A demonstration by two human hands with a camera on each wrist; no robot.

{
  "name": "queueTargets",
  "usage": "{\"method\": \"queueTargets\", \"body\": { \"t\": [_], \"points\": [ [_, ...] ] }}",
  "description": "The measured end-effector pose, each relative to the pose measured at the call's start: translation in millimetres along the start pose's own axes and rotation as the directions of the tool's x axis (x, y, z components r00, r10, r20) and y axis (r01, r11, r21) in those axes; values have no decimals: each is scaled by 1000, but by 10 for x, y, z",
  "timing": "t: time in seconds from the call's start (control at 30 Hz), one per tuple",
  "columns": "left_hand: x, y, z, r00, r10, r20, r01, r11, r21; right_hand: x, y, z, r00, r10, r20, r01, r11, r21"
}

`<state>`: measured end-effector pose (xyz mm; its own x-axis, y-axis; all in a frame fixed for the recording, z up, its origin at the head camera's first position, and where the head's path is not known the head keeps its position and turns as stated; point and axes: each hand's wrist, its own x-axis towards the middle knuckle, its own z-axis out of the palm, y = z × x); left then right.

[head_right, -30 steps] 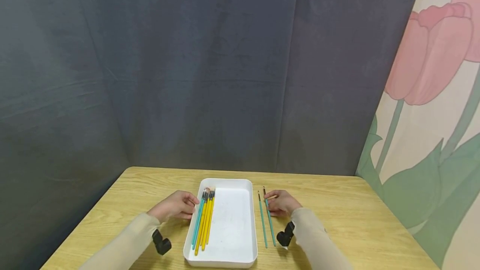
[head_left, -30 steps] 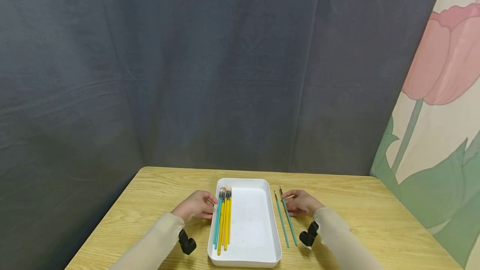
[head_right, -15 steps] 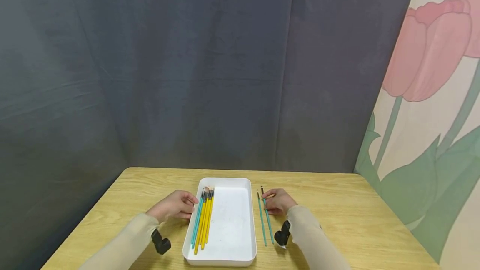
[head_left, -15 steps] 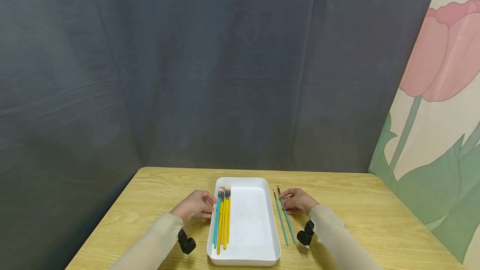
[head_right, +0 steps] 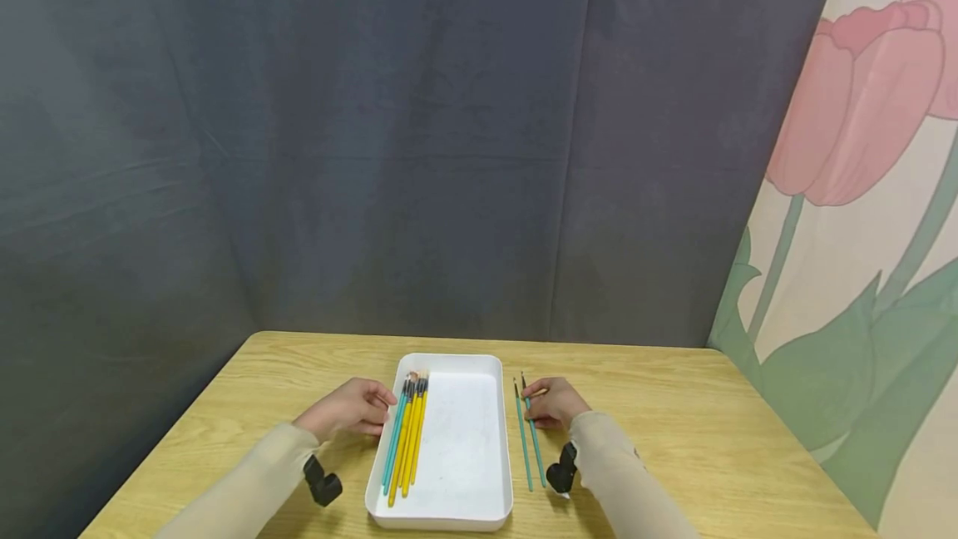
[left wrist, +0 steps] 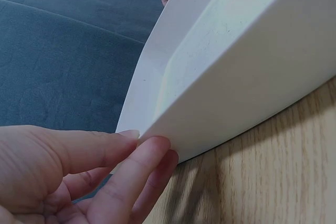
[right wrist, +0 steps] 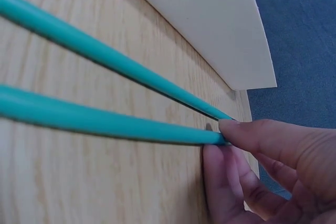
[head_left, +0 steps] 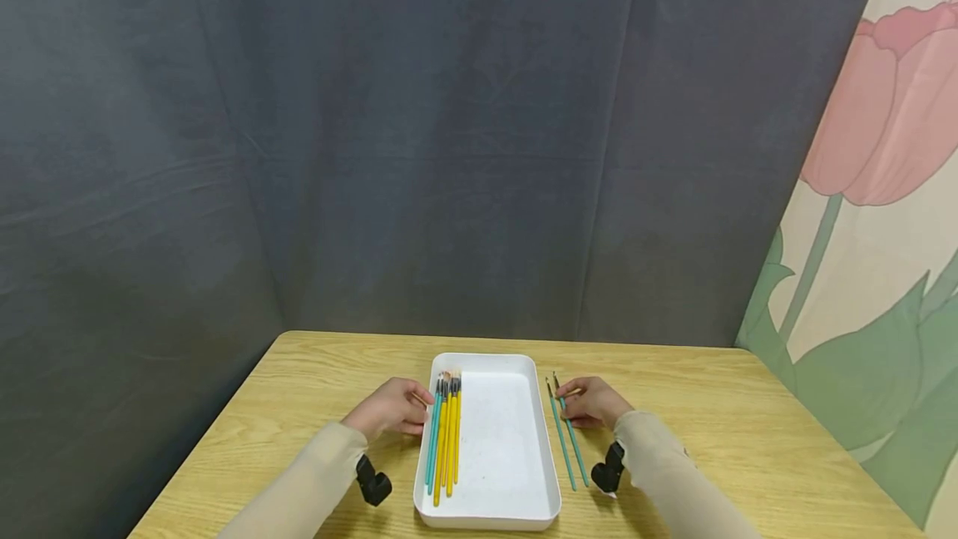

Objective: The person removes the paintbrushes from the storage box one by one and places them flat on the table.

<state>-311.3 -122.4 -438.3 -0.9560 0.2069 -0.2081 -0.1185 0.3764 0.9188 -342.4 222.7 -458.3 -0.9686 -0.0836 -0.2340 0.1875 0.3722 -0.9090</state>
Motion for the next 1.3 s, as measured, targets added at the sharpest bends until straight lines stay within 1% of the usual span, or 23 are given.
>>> {"method": "queueTargets", "body": {
  "t": [0.27,0.4,0.67,1.03,1.17,1.3],
  "points": [
    [12,-7,-8,1000,0,5,0,1000,-5,13,-6,4,1000,13,-11,-13,999,-34],
    [11,-1,-18,1000,2,9,-2,1000,-7,13,-6,1,1000,8,0,-8,999,-35],
    [-4,14,4,1000,-10,-5,10,1000,-5,9,-7,-3,1000,-2,7,3,1000,-31],
    [-3,34,3,1000,-18,-10,18,1000,-2,-27,-39,-17,1000,-1,16,1,999,-32],
    [12,16,1,1000,-18,-14,18,1000,5,-29,-34,-31,999,-8,37,9,1000,-11],
    [24,-4,1,1000,-20,-11,20,1000,9,-17,4,-74,996,-28,87,25,999,34]
  ]
}}
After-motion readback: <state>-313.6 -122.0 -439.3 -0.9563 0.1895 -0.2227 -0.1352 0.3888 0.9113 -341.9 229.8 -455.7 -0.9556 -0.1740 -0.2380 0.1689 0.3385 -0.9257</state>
